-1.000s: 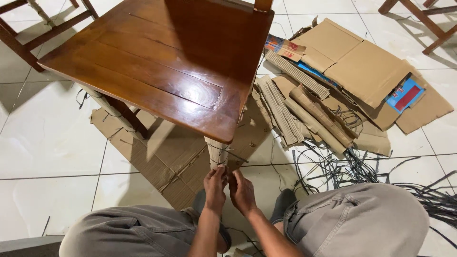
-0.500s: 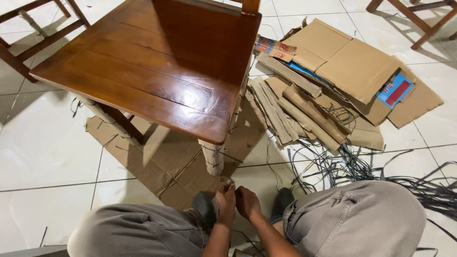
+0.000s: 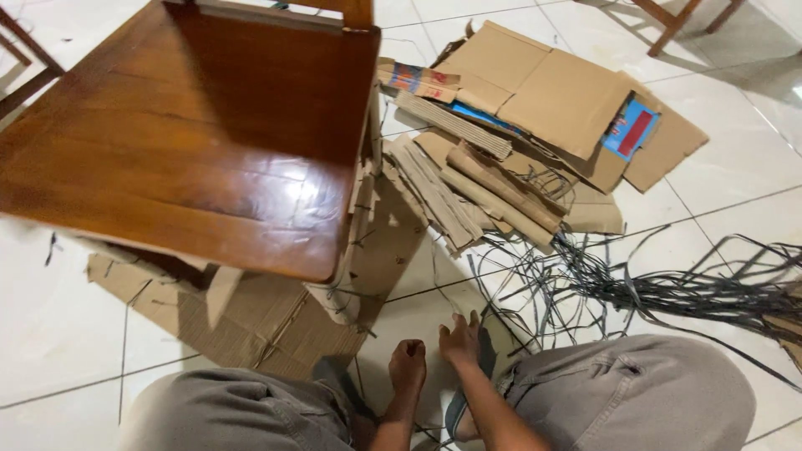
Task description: Wrapping a wooden chair leg with cardboard and securing it with string for transport
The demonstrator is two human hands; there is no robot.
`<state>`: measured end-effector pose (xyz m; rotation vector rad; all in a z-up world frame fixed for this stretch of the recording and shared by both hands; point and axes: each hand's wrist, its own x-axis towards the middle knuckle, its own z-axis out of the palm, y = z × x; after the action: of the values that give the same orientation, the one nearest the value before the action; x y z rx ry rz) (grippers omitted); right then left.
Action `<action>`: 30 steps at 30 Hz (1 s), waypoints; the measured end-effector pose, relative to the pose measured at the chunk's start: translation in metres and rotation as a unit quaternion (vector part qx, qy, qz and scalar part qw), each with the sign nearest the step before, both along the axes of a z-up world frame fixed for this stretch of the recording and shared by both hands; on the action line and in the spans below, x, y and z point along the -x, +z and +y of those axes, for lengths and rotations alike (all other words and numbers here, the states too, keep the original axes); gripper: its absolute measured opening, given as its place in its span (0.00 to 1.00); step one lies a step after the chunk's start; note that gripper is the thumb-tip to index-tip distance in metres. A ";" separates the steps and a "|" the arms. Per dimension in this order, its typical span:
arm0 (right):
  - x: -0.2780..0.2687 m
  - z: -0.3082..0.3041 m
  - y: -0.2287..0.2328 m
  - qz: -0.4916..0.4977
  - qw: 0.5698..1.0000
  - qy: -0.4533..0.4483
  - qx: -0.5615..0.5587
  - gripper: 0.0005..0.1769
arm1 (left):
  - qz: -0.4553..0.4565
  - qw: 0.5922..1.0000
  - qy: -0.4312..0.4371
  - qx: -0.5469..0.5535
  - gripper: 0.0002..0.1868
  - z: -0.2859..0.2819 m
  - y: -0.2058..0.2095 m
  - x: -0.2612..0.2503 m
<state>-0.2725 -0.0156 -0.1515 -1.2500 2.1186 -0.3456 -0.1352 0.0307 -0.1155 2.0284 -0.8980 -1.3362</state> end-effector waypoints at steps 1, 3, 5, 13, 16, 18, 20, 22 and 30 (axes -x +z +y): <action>0.008 -0.004 -0.007 0.005 1.000 0.014 0.010 0.29 | -0.001 1.000 -0.009 0.004 0.15 0.000 0.001 0.002; 0.018 -0.007 -0.006 0.010 0.999 0.024 0.020 0.28 | -0.002 1.000 -0.023 0.006 0.15 0.002 0.005 0.007; 0.017 -0.013 0.015 -0.013 0.995 0.063 -0.075 0.28 | 0.016 0.999 -0.030 -0.006 0.16 0.000 0.013 0.011; 0.024 -0.020 0.015 0.033 0.973 0.169 -0.153 0.29 | -0.014 0.998 -0.037 -0.043 0.17 -0.007 0.012 0.036; 0.035 -0.015 -0.026 0.029 0.979 0.170 -0.109 0.28 | -0.013 0.998 -0.041 -0.051 0.15 -0.014 0.011 0.044; 0.043 -0.013 -0.051 0.035 0.982 0.172 -0.067 0.27 | -0.018 0.997 -0.052 -0.048 0.14 -0.020 0.005 0.047; 0.047 -0.014 -0.067 0.148 0.924 0.352 -0.006 0.20 | 0.007 0.998 -0.045 -0.041 0.14 -0.027 -0.005 0.048; 0.043 -0.007 -0.007 0.027 0.966 0.258 0.018 0.15 | -0.008 0.998 -0.049 -0.024 0.18 -0.032 -0.023 0.051; 0.046 -0.006 0.097 -0.168 0.984 0.054 0.001 0.14 | 0.059 0.998 -0.004 -0.032 0.23 -0.056 0.038 0.052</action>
<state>-0.3187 -0.0211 -0.0548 -1.2077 1.7582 -0.4753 -0.1872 -0.0251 -0.0775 1.9722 -0.8193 -1.4902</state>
